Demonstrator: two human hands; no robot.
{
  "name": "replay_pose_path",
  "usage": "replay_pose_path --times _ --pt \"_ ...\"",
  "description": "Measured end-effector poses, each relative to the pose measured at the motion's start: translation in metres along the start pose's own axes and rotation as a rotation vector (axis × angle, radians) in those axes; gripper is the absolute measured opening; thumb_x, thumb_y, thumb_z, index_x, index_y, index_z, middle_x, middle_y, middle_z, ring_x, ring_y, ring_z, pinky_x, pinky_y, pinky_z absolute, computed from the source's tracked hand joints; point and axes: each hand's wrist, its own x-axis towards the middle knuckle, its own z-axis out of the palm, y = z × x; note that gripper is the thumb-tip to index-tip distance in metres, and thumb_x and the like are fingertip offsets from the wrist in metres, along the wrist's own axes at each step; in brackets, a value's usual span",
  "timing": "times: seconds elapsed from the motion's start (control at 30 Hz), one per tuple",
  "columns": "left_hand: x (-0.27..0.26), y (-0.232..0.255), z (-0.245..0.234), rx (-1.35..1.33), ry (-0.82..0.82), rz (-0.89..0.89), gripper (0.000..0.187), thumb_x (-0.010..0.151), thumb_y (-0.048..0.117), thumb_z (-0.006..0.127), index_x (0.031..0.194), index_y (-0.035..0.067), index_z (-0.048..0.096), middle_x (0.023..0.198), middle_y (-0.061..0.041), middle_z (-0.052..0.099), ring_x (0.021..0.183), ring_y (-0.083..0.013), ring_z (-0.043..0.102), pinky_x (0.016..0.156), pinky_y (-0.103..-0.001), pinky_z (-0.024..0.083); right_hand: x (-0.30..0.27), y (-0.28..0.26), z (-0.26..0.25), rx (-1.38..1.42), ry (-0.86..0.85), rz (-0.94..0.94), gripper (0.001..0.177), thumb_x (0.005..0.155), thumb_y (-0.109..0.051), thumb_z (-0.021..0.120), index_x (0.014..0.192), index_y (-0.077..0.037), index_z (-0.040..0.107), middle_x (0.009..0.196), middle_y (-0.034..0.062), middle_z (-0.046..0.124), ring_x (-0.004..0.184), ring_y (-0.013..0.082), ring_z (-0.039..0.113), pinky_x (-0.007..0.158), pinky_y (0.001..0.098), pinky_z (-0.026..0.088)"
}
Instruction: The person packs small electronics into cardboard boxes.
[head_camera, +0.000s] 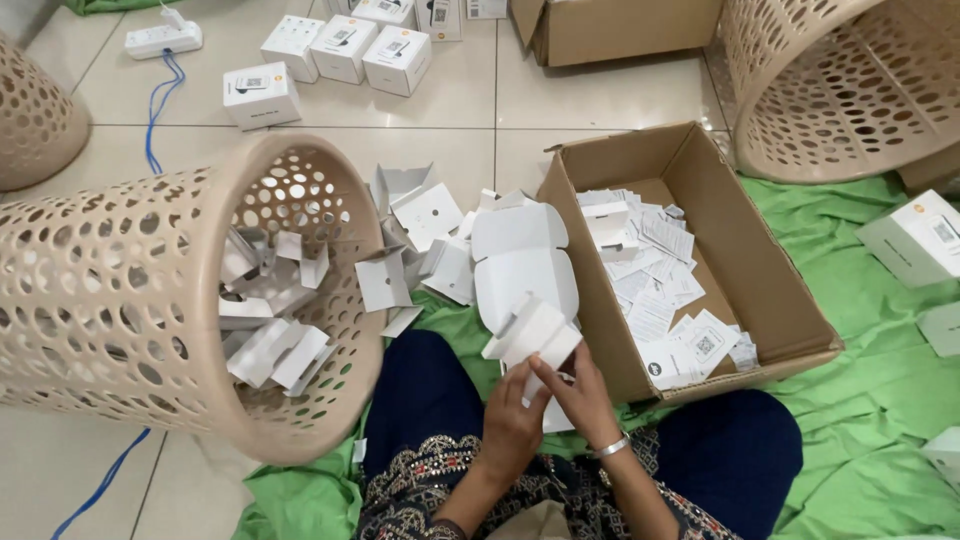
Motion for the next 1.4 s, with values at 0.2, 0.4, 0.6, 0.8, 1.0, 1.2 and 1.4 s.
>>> replay_pose_path --times 0.2,0.4,0.6,0.8,1.0,1.2,1.4 --pt "0.023 0.036 -0.021 -0.244 -0.078 0.113 0.041 0.088 0.005 0.070 0.128 0.001 0.063 0.134 -0.030 0.056 0.120 -0.0424 0.061 0.099 -0.046 0.053 0.010 0.070 -0.023 -0.069 0.067 0.047 0.049 0.085 -0.028 0.079 0.121 0.002 0.067 0.102 0.0168 0.079 0.090 0.0232 0.077 0.075 0.0347 0.060" --pt "0.004 -0.003 -0.024 -0.174 0.049 -0.042 0.029 0.095 0.004 0.066 0.124 0.006 0.068 0.117 -0.012 0.073 0.097 -0.0275 0.072 0.081 -0.039 0.060 0.021 0.019 -0.039 -0.555 0.000 -0.184 0.065 0.075 -0.016 0.079 0.135 -0.009 0.054 0.108 0.0140 0.064 0.093 0.0327 0.069 0.077 0.0429 0.058" --pt "0.047 -0.106 -0.026 -0.076 0.106 -0.595 0.019 0.100 0.005 0.054 0.114 0.005 0.068 0.131 -0.016 0.063 0.124 -0.0333 0.061 0.103 -0.044 0.049 0.039 0.035 -0.016 -0.796 -0.223 -0.344 0.035 0.077 -0.012 0.079 0.108 -0.011 0.063 0.107 0.0091 0.071 0.105 0.0340 0.066 0.083 0.0457 0.055" --pt "0.053 -0.228 0.052 0.345 -0.358 -0.344 0.040 0.072 0.001 0.065 0.112 0.000 0.070 0.150 -0.028 0.043 0.139 -0.0446 0.038 0.115 -0.053 0.025 0.060 0.079 0.022 -0.872 -0.242 -0.568 0.043 0.071 -0.004 0.078 0.110 -0.009 0.063 0.107 0.0099 0.070 0.108 0.0332 0.062 0.093 0.0471 0.048" --pt "0.057 -0.264 0.082 0.420 -0.511 -0.160 0.019 0.083 0.007 0.062 0.096 0.003 0.076 0.148 -0.023 0.049 0.145 -0.0381 0.038 0.124 -0.057 0.018 0.065 0.091 0.030 -0.829 -0.262 -0.452 0.046 0.073 0.000 0.076 0.115 -0.013 0.064 0.111 0.0069 0.065 0.113 0.0300 0.059 0.097 0.0438 0.046" --pt "0.057 -0.270 0.066 0.458 -0.514 -0.093 0.034 0.082 0.004 0.060 0.115 0.000 0.070 0.134 -0.014 0.058 0.135 -0.0297 0.048 0.123 -0.060 0.017 0.050 0.085 0.032 -0.861 0.004 -0.673 0.059 0.062 0.007 0.070 0.118 -0.011 0.064 0.110 0.0090 0.063 0.111 0.0307 0.057 0.100 0.0433 0.045" --pt "0.085 -0.244 0.006 0.321 -0.297 -0.065 0.053 0.067 -0.007 0.058 0.120 -0.007 0.063 0.132 -0.013 0.059 0.131 -0.0313 0.050 0.115 -0.043 0.033 0.021 0.064 0.024 -0.624 0.021 -0.688 0.027 0.089 -0.017 0.075 0.112 -0.008 0.064 0.098 0.0099 0.060 0.094 0.0298 0.059 0.083 0.0421 0.049"
